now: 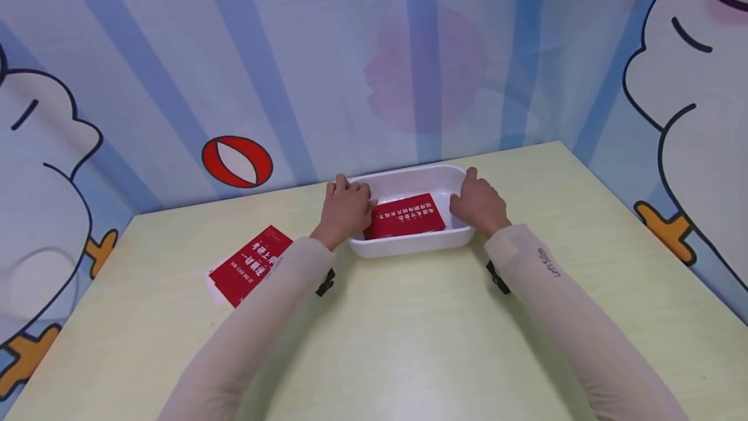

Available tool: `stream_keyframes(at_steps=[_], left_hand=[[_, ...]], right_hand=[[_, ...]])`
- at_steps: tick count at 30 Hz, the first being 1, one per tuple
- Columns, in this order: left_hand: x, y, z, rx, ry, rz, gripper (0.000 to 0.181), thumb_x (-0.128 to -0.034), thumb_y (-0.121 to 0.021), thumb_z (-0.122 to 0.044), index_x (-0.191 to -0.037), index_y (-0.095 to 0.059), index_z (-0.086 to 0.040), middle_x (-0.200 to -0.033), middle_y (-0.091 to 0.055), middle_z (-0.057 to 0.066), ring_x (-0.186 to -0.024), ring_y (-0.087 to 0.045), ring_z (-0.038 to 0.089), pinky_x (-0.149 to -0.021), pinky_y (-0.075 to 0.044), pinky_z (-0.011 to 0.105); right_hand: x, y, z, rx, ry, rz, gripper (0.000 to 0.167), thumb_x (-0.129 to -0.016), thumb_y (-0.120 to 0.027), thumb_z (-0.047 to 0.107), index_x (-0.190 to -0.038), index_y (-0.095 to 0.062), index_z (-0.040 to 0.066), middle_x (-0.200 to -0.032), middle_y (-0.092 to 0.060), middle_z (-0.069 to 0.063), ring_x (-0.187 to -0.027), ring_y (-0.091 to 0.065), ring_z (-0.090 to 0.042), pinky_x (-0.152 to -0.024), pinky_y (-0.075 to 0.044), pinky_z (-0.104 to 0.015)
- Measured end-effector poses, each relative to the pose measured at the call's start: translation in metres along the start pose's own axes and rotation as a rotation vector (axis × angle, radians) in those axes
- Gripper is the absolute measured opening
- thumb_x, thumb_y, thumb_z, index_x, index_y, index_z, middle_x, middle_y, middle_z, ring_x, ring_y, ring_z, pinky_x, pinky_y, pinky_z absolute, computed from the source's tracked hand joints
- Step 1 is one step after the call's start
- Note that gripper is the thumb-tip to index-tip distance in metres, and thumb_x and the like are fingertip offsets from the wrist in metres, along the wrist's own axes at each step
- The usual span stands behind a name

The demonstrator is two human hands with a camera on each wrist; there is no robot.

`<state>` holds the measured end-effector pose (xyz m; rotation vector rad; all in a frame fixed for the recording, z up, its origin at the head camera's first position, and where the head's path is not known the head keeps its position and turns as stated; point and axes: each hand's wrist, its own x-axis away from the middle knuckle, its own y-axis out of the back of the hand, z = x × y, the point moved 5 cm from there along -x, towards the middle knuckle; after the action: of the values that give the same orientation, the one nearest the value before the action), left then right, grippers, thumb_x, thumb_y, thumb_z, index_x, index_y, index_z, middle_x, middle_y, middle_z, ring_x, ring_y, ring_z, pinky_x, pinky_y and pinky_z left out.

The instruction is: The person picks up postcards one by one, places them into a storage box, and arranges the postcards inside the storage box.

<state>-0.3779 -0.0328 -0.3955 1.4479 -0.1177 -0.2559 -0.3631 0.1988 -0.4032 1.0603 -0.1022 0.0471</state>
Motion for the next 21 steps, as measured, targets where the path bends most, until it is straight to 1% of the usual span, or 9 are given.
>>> stream_keyframes(at_steps=[4, 12, 21], left_hand=[[-0.0003, 0.0001, 0.0008, 0.005, 0.001, 0.005, 0.045, -0.1008, -0.052, -0.042, -0.134, -0.056, -0.011, -0.129, -0.064, 0.005, -0.125, -0.037, 0.025, -0.111, -0.031, 0.041], [0.0017, 0.0026, 0.0000, 0.000, -0.022, 0.010, 0.049, -0.0992, -0.053, -0.048, -0.130, -0.056, -0.010, -0.125, -0.063, 0.006, -0.123, -0.037, 0.026, -0.110, -0.031, 0.042], [0.0018, 0.0018, 0.0004, 0.022, -0.026, 0.000, 0.048, -0.0986, -0.054, -0.047, -0.129, -0.057, -0.010, -0.123, -0.064, 0.006, -0.121, -0.038, 0.025, -0.109, -0.032, 0.042]], right_hand=[[-0.0005, 0.0002, -0.0003, -0.003, -0.003, 0.002, 0.072, -0.098, -0.049, 0.026, -0.147, -0.016, -0.015, -0.128, -0.052, -0.038, -0.113, -0.059, -0.046, -0.096, -0.051, -0.058], [-0.0014, 0.0003, -0.0011, 0.000, -0.012, 0.004, 0.073, -0.098, -0.049, 0.026, -0.147, -0.015, -0.015, -0.130, -0.050, -0.038, -0.116, -0.057, -0.047, -0.097, -0.050, -0.059], [-0.0017, -0.0004, -0.0003, -0.001, -0.014, 0.007, 0.072, -0.098, -0.048, 0.026, -0.147, -0.015, -0.015, -0.131, -0.050, -0.038, -0.118, -0.056, -0.048, -0.098, -0.049, -0.059]])
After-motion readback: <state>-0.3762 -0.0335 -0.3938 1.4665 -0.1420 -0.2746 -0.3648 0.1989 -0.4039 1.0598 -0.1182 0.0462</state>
